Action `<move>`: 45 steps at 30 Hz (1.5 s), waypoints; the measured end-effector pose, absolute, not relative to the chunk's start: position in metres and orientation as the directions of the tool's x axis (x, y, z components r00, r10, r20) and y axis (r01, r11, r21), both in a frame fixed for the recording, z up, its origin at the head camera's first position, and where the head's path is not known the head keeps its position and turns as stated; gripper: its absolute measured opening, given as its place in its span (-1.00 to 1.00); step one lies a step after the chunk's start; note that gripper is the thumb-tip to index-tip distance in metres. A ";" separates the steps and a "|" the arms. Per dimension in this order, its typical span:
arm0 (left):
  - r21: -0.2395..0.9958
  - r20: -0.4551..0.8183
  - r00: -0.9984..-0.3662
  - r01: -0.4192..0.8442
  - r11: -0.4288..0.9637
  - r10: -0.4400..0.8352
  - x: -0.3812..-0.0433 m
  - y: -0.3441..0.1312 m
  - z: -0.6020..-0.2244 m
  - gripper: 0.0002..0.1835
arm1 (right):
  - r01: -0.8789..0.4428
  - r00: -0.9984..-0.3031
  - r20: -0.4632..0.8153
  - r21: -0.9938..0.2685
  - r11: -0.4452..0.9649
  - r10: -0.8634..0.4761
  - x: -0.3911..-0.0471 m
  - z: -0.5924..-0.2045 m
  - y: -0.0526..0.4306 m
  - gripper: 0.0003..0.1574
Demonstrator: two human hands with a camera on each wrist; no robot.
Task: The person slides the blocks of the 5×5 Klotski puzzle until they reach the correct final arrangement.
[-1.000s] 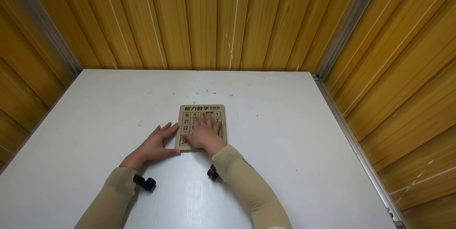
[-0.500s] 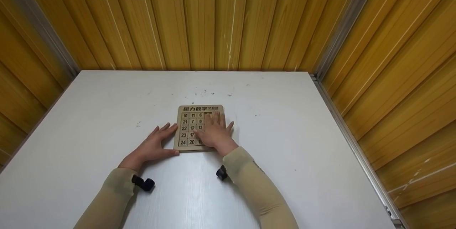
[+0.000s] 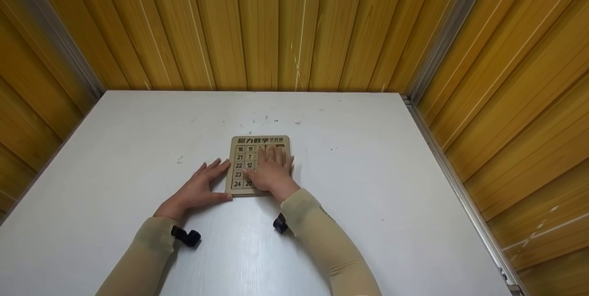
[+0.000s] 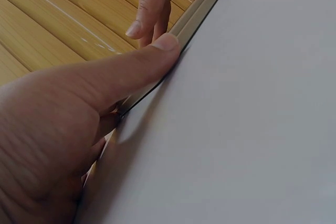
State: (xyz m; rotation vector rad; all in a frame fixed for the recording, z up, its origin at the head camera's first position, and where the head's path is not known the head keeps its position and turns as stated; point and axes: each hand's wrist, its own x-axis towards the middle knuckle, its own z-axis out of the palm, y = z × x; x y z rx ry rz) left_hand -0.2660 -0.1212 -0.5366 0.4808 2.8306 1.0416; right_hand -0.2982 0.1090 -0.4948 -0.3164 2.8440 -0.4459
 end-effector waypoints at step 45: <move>0.649 0.020 -0.949 0.251 0.718 0.313 -0.265 -0.120 -0.539 0.10 | -0.194 -0.930 -0.217 -0.396 0.897 -0.297 -0.256 -0.488 0.151 0.09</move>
